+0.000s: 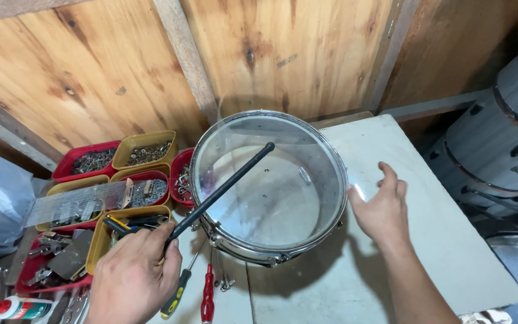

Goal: The person uses a drum key to tighten the tension rods on a snare drum placed on a workbench. They then use a drumstick to tap the drumhead to test the sound and finish by wiping the drum with a cloth.

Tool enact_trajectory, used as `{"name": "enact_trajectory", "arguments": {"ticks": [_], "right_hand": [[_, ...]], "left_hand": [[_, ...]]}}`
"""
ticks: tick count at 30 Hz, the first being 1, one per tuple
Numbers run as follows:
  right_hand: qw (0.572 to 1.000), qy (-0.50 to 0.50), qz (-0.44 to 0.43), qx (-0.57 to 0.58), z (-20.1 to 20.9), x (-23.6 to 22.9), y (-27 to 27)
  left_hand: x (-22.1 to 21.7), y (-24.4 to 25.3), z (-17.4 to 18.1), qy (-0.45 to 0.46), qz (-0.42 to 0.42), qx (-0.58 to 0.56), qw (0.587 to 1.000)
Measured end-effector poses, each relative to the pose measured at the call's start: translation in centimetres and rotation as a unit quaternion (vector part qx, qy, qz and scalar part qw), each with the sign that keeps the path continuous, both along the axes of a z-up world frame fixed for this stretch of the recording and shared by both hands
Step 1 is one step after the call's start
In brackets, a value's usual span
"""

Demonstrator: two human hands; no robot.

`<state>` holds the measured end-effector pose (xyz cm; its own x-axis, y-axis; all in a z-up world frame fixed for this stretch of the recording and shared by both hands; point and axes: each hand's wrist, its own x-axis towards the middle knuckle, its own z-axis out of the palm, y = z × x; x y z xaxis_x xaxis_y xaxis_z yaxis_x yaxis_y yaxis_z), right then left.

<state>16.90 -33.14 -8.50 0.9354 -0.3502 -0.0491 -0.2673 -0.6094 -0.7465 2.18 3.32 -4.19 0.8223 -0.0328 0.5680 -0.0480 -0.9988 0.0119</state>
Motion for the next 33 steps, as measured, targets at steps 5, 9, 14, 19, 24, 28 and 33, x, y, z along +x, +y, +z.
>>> {"name": "enact_trajectory", "arguments": {"ticks": [5,9,14,19,24,28,33], "right_hand": [[0.998,0.059,0.025,0.015,-3.5,2.2,-3.6],[0.99,0.003,0.021,0.137,-3.6,1.0,-2.1],[0.968,-0.044,0.092,0.227,-3.0,-1.0,0.8],[0.955,-0.066,0.145,0.25,-7.2,-1.8,2.4],[0.948,-0.03,0.159,0.273,-6.3,-4.4,4.5],[0.946,-0.001,0.183,0.267,-4.5,-5.8,5.5],[0.948,0.02,0.196,0.252,-3.8,-6.4,6.0]], "left_hand": [[-0.3,-0.1,-0.1,0.046,0.032,0.007,0.998],[-0.4,0.1,0.0,0.057,0.055,0.006,0.997],[-1.1,0.0,0.5,-0.001,0.034,0.002,0.999],[-1.9,-0.3,0.9,0.04,0.058,-0.088,0.994],[-3.2,-1.7,2.2,0.117,0.042,-0.176,0.977],[-3.8,-2.2,3.0,0.094,-0.02,-0.139,0.986],[-5.5,-4.6,6.4,0.035,-0.003,-0.159,0.987]]}}
